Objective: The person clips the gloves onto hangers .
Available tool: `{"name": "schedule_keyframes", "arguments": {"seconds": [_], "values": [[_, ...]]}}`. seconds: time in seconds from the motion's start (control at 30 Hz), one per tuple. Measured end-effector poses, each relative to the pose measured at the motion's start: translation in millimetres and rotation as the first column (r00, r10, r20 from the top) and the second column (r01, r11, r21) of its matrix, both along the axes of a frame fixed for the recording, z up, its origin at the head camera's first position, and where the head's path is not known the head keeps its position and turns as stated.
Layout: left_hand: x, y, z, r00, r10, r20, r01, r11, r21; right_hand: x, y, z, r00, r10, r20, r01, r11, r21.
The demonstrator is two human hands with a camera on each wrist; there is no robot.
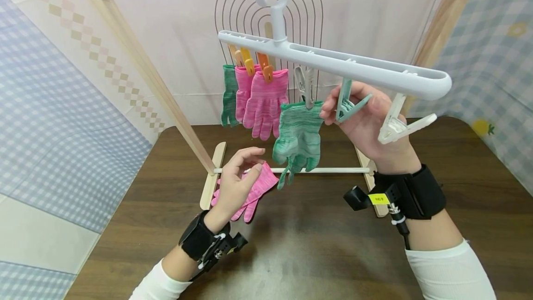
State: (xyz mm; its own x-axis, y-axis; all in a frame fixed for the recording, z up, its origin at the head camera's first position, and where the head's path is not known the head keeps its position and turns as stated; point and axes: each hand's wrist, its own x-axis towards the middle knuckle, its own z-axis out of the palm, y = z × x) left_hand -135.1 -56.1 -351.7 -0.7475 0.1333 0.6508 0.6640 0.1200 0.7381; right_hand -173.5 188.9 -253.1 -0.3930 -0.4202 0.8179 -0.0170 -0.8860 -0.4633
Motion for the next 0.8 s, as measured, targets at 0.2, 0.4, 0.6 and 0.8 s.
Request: {"name": "schedule_keyframes", "arguments": {"seconds": [0.2,0.4,0.6,0.8], "values": [[-0.8,-4,1.1,0.999,0.029,0.025,-0.029,1.0,-0.012,0.1,0,0.1,1.0,0.002,0.004,-0.002,1.0,0.002],[0.2,-10,9.3,0.996,0.068,0.05,-0.067,0.997,-0.035,1.3,1,0.6,1.0,-0.002,0.011,0.002,1.0,0.002],[8.9,-15,25.6,0.989,0.125,0.076,-0.119,0.99,-0.08,2.7,0,0.4,1.0,-0.012,0.013,0.012,1.0,0.006],[6.2,-18,24.3,0.989,0.136,0.061,-0.13,0.987,-0.093,3.4,0,-0.4,1.0,-0.014,0.014,0.013,1.0,0.007]]}}
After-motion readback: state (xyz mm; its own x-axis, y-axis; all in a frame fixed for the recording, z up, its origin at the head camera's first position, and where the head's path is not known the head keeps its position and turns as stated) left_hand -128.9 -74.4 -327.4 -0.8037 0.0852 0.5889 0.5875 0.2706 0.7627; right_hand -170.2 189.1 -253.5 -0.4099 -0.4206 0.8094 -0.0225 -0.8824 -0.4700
